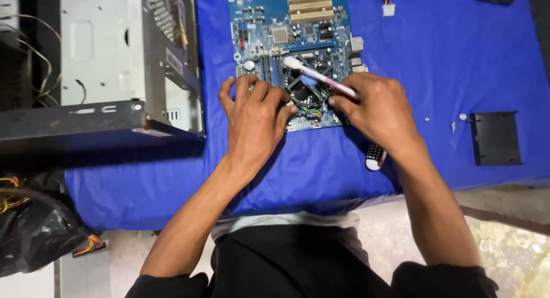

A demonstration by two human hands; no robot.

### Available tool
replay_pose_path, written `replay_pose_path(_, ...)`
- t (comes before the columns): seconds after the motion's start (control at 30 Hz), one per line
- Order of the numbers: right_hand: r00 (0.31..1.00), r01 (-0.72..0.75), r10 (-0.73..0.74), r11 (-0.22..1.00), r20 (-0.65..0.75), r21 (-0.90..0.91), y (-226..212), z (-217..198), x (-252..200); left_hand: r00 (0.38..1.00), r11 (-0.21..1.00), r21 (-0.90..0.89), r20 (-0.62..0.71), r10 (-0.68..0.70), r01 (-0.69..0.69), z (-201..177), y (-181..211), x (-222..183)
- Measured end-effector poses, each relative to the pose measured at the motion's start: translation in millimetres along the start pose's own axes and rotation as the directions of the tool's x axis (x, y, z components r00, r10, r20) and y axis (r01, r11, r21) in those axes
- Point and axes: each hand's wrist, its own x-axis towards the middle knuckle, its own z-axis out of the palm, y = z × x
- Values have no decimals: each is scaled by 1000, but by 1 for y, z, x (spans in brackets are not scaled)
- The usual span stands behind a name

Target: Cleaning dust from a computer motherboard and RAM sticks using a toothbrush, followed by re-installing the RAM modules.

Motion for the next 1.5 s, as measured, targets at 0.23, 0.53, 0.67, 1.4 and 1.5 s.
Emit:
replay_pose_path(0.23,995,51,-59,992,-74,-112,11,16,-11,1000,1000,-17,-11,15,-15,6,-5,1)
replay_pose_path(0.53,992,-57,40,988,-123,-142,9,24,-11,999,987,-158,2,-42,42,13,-9,0)
replay_pose_path(0.67,988,-60,30,978,-151,-200,14,32,-16,999,973,-227,-5,-43,41,13,-11,-2)
replay_pose_path(1.4,997,80,-80,987,10,-139,7,7,-1,1000,970,-241,-2,-13,12,14,-20,0)
replay_pose_path(1.5,980,171,-177,982,-92,-76,23,-11,15,997,965,-259,-52,-56,40,5,-26,8)
